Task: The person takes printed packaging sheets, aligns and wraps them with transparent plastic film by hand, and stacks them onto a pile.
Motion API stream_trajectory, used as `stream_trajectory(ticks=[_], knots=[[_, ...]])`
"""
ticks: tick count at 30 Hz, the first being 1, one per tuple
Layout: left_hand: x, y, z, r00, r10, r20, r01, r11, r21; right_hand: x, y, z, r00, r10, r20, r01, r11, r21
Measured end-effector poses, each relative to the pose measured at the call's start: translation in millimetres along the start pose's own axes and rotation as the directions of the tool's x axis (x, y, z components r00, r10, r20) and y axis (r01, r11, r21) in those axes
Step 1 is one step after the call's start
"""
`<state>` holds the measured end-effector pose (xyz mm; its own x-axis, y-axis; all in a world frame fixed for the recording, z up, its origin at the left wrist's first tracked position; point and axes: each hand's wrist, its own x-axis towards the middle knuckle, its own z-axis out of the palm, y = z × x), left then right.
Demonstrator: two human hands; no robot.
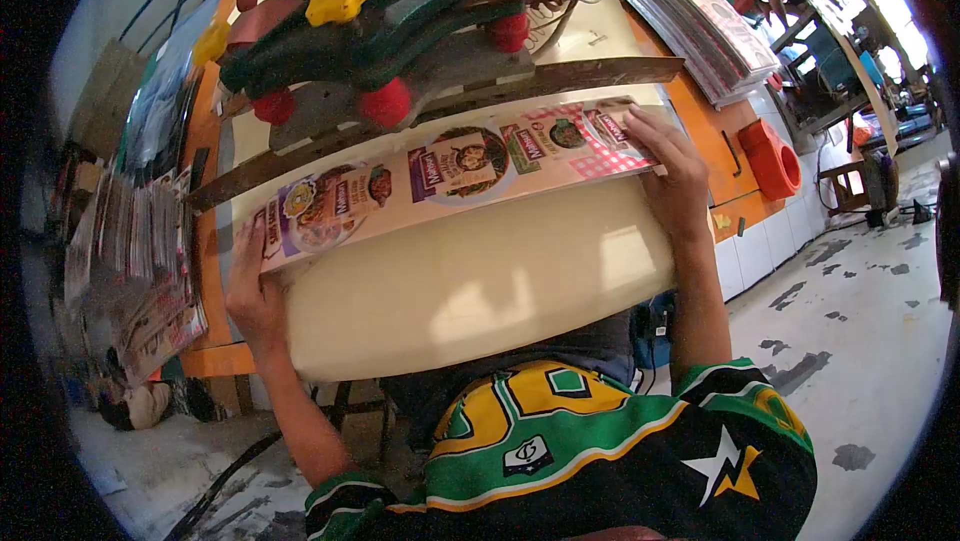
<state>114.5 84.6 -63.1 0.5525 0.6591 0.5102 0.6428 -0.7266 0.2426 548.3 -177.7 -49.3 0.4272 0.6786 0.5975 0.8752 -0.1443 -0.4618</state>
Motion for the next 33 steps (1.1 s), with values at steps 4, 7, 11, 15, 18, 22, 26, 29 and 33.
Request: stream_trajectory(ticks=[4, 7, 11, 15, 18, 22, 26, 29, 33], knots=[[0.6, 1.4, -6.0, 0.987, 0.105, -0.122, -0.108, 0.994, -0.023, -4.0, -4.6, -9.8, 0.996, -0.01, -0.092, 0.019, 0.996, 0.089], [-5.0, -5.3, -9.3, 0.979, 0.143, -0.145, -0.145, 0.989, -0.006, -3.6, 0.0, -12.1, 0.973, -0.047, -0.227, 0.077, 0.989, 0.126], [-9.9, -6.8, -12.1, 0.957, 0.233, -0.172, -0.229, 0.972, 0.042, 1.9, 15.2, -11.4, 0.897, -0.251, -0.364, 0.257, 0.966, -0.033], [-8.2, -7.5, -15.0, 0.934, 0.274, -0.231, -0.275, 0.961, 0.028, 4.5, 8.7, -8.8, 0.927, 0.017, -0.375, 0.125, 0.929, 0.348], [-8.1, -6.0, -19.7, 0.919, 0.312, -0.243, -0.289, 0.949, 0.127, -1.7, 19.9, -18.1, 0.93, 0.367, 0.012, -0.187, 0.446, 0.875], [-7.8, -3.5, -21.6, 0.907, 0.336, -0.254, -0.311, 0.941, 0.134, -8.8, 39.7, -33.0, 0.871, 0.34, 0.355, -0.383, 0.016, 0.924], [-11.0, -14.6, -19.5, 0.904, 0.332, -0.267, -0.295, 0.94, 0.17, -11.5, 30.7, -23.1, 0.88, 0.388, 0.273, -0.402, 0.303, 0.864], [-6.6, -5.9, -19.2, 0.916, 0.201, -0.348, -0.148, 0.974, 0.173, -12.7, 31.4, -27.3, 0.871, 0.424, 0.25, -0.404, 0.326, 0.855], [-5.7, -8.4, -9.8, 0.89, 0.102, -0.444, -0.08, 0.994, 0.068, -13.0, 31.0, -30.2, 0.897, 0.409, 0.171, -0.334, 0.369, 0.868]])
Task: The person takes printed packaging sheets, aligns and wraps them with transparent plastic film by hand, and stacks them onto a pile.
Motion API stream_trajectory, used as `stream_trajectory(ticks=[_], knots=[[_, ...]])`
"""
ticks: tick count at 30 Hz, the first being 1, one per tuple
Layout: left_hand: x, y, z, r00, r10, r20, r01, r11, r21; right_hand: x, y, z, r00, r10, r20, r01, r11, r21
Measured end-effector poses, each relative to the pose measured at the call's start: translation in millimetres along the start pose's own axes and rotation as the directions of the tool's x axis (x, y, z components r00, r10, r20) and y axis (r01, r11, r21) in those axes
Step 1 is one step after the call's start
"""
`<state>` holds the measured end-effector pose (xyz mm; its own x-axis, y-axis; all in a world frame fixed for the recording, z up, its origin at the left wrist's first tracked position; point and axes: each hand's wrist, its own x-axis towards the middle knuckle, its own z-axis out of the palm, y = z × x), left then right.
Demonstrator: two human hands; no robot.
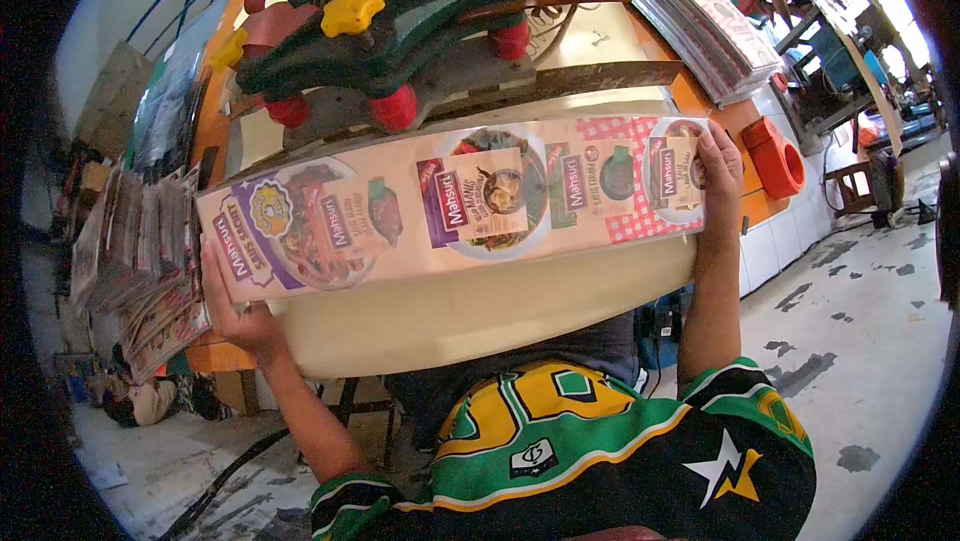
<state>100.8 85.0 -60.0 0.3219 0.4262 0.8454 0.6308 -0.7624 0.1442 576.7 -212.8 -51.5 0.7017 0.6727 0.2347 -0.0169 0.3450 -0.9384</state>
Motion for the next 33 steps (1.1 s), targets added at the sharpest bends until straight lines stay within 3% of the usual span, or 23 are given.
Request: stream_trajectory(ticks=[2, 3, 5, 9, 14, 27, 29, 33], knots=[[-6.2, -4.3, -0.9, 0.982, -0.19, -0.001, 0.186, 0.96, -0.209, -1.5, -1.7, 3.3, 0.999, -0.025, -0.038, 0.025, 1.0, 0.008], [-6.8, -4.7, -2.3, 0.982, -0.191, 0.0, 0.187, 0.96, -0.21, -1.8, -0.7, 1.8, 0.996, -0.042, -0.075, 0.042, 0.999, 0.001], [-5.0, -4.4, -5.9, 0.995, -0.09, 0.033, 0.09, 0.996, 0.004, -2.3, 1.0, -1.0, 0.992, -0.057, -0.111, 0.057, 0.998, -0.008], [-3.0, -0.1, -7.1, 0.994, -0.099, 0.036, 0.099, 0.995, -0.012, -0.9, 3.0, -11.2, 0.991, -0.096, -0.088, 0.092, 0.995, -0.045], [-4.6, -6.6, -6.9, 0.997, -0.024, 0.079, 0.016, 0.995, 0.101, -1.4, 4.9, -13.3, 0.987, -0.104, -0.123, 0.096, 0.993, -0.065], [-11.6, -11.7, -3.6, 0.998, -0.04, 0.039, 0.037, 0.997, 0.07, -1.2, 10.9, -22.7, 0.98, -0.164, -0.116, 0.161, 0.986, -0.029], [-23.6, -21.7, 4.8, 0.977, -0.199, -0.072, 0.167, 0.933, -0.318, -0.9, 10.7, -23.7, 0.978, -0.175, -0.112, 0.174, 0.985, -0.02], [-36.4, -33.5, 2.9, 0.956, -0.28, -0.091, 0.193, 0.828, -0.526, -1.8, 12.3, -40.1, 0.987, -0.143, -0.07, 0.141, 0.989, -0.032]])
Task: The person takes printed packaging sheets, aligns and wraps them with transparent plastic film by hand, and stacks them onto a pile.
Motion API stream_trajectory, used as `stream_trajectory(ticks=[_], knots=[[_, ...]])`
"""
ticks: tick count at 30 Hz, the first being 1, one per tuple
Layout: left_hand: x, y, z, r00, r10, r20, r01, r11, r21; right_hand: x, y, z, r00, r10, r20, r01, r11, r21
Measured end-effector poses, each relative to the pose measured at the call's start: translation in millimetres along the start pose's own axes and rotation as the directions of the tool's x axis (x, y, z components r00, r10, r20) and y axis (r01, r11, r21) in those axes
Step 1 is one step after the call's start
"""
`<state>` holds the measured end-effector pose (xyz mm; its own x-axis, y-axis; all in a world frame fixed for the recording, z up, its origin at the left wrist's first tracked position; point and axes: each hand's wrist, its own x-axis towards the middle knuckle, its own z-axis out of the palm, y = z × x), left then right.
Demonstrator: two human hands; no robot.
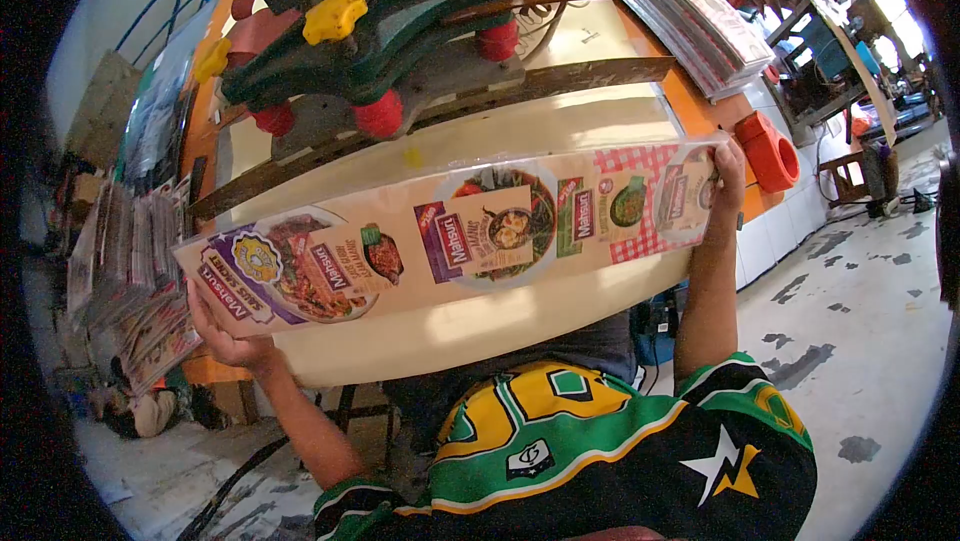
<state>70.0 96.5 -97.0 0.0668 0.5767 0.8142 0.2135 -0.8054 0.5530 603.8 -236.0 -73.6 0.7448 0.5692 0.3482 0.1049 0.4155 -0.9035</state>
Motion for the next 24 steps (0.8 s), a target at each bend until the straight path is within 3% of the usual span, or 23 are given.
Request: stream_trajectory(ticks=[3, 5, 6, 9, 11, 13, 15, 17, 18, 19, 21, 23, 24], knots=[[0.5, 0.4, -2.3, 1.0, 0.017, -0.01, -0.016, 0.999, 0.049, -0.3, 0.1, -1.8, 0.996, 0.022, 0.083, -0.021, 1.0, -0.01], [2.1, 4.8, 0.7, 0.993, 0.12, -0.017, -0.113, 0.967, 0.228, -0.4, -4.5, 2.9, 0.99, 0.016, 0.141, -0.016, 1.0, -0.006], [1.9, 2.8, 0.0, 0.993, 0.12, -0.016, -0.113, 0.967, 0.229, -0.8, -6.9, 6.3, 0.986, 0.045, 0.159, -0.048, 0.999, 0.014], [0.6, -0.7, -1.2, 0.992, 0.124, -0.009, -0.121, 0.981, 0.152, -1.2, -3.9, 3.5, 0.978, 0.081, 0.191, -0.093, 0.994, 0.053], [-0.5, 3.0, 1.1, 0.997, -0.012, -0.074, 0.018, 0.997, 0.081, -3.0, -3.5, 5.0, 0.975, 0.087, 0.206, -0.104, 0.992, 0.073], [0.8, 3.2, 0.6, 0.997, 0.044, -0.07, -0.038, 0.996, 0.081, -6.9, -6.9, 14.1, 0.987, 0.059, 0.149, -0.065, 0.997, 0.035], [1.9, 5.7, 3.4, 0.993, 0.101, -0.069, -0.095, 0.992, 0.081, -6.0, -4.5, 11.5, 0.977, 0.045, 0.209, -0.051, 0.998, 0.021], [0.3, 10.8, 9.3, 0.98, -0.097, -0.174, 0.072, 0.987, -0.143, -6.2, -5.9, 13.4, 0.963, 0.036, 0.267, -0.04, 0.999, 0.008], [1.5, 8.4, 5.6, 0.98, -0.098, -0.173, 0.074, 0.987, -0.141, -7.4, -9.7, 16.6, 0.956, 0.114, 0.271, -0.117, 0.993, -0.007], [4.2, 4.1, -0.8, 0.995, 0.011, -0.101, -0.005, 0.998, 0.058, -8.8, -14.5, 21.2, 0.942, 0.192, 0.274, -0.194, 0.981, -0.021], [9.8, 12.8, -6.1, 0.994, 0.105, -0.008, -0.1, 0.964, 0.247, -10.9, -26.8, 42.5, 0.951, 0.209, 0.229, -0.189, 0.977, -0.103], [10.2, 31.7, -12.0, 0.989, -0.01, 0.146, -0.052, 0.908, 0.416, -9.6, -28.6, 48.9, 0.959, 0.217, 0.183, -0.184, 0.966, -0.184], [5.7, 31.5, -17.6, 0.989, -0.01, 0.146, -0.052, 0.908, 0.415, -6.9, -27.1, 47.6, 0.953, 0.245, 0.18, -0.193, 0.945, -0.263]])
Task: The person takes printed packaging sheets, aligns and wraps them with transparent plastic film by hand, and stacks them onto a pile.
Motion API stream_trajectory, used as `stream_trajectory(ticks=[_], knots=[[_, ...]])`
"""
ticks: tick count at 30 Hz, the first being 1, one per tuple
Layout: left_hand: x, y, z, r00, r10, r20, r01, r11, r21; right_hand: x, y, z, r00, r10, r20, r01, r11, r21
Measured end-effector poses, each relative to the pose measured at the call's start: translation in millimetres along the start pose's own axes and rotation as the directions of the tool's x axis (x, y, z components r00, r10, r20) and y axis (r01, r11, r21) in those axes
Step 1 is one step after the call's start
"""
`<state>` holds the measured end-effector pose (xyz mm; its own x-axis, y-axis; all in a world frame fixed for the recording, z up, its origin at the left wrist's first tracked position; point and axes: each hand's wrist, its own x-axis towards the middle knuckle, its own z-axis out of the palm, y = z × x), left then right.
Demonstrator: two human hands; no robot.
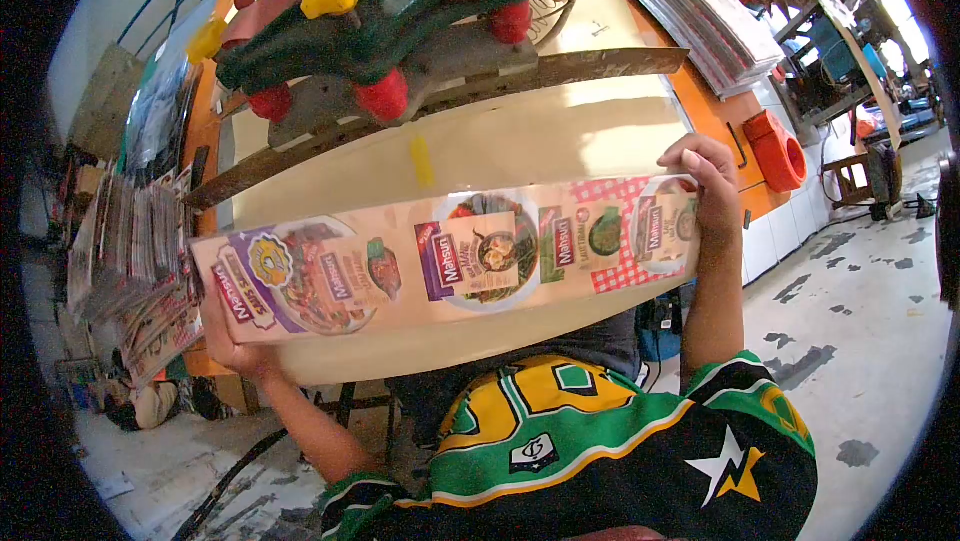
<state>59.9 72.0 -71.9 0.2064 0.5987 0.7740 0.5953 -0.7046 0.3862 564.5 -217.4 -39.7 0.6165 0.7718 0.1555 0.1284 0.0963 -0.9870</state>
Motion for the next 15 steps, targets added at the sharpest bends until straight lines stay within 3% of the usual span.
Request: stream_trajectory(ticks=[3, 4, 5, 6, 7, 8, 9, 10, 11, 12, 13, 15], knots=[[-16.6, -12.5, -12.3, 0.995, 0.023, 0.101, -0.022, 1.0, -0.008, 7.2, -5.4, 4.5, 0.989, 0.143, 0.037, -0.136, 0.981, -0.137], [-16.8, -16.9, -17.9, 0.974, 0.184, 0.135, -0.192, 0.98, 0.045, 14.0, -5.7, 8.2, 0.994, 0.07, 0.086, -0.034, 0.93, -0.366], [-16.8, -13.7, -24.5, 0.974, 0.18, 0.136, -0.188, 0.981, 0.047, 20.4, -5.9, 12.8, 0.989, 0.012, 0.15, 0.076, 0.819, -0.568], [-18.9, -9.0, -32.4, 0.959, 0.156, 0.238, -0.18, 0.98, 0.084, 26.3, -6.2, 20.0, 0.988, 0.014, 0.154, 0.077, 0.819, -0.569], [-21.3, -6.9, -38.5, 0.933, 0.128, 0.338, -0.178, 0.977, 0.12, 33.7, -6.7, 29.8, 0.961, -0.04, 0.274, 0.217, 0.721, -0.658], [-29.4, -10.1, -40.7, 0.932, -0.054, 0.358, 0.063, 0.998, -0.014, 39.9, -7.2, 41.5, 0.916, -0.074, 0.395, 0.357, 0.601, -0.715], [-36.1, -14.7, -37.1, 0.932, -0.056, 0.358, 0.065, 0.998, -0.013, 44.9, -7.9, 53.4, 0.854, -0.087, 0.513, 0.491, 0.463, -0.738], [-42.7, -20.4, -33.1, 0.934, -0.078, 0.349, 0.108, 0.992, -0.067, 49.0, -3.2, 66.5, 0.853, -0.087, 0.514, 0.492, 0.463, -0.738], [-47.7, -25.4, -30.8, 0.935, -0.101, 0.34, 0.15, 0.981, -0.121, 52.6, 6.9, 80.9, 0.819, -0.082, 0.568, 0.557, 0.348, -0.754], [-49.3, -28.9, -30.8, 0.926, -0.091, 0.367, 0.118, 0.992, -0.052, 56.2, 11.9, 93.9, 0.783, -0.069, 0.618, 0.616, 0.228, -0.754], [-51.0, -29.7, -29.7, 0.926, -0.093, 0.365, 0.121, 0.991, -0.055, 60.8, 10.8, 106.2, 0.782, -0.068, 0.62, 0.617, 0.224, -0.754], [-51.9, -26.6, -26.1, 0.932, -0.111, 0.346, 0.138, 0.989, -0.053, 67.7, 5.8, 125.7, 0.804, 0.139, 0.578, 0.578, 0.043, -0.815]])
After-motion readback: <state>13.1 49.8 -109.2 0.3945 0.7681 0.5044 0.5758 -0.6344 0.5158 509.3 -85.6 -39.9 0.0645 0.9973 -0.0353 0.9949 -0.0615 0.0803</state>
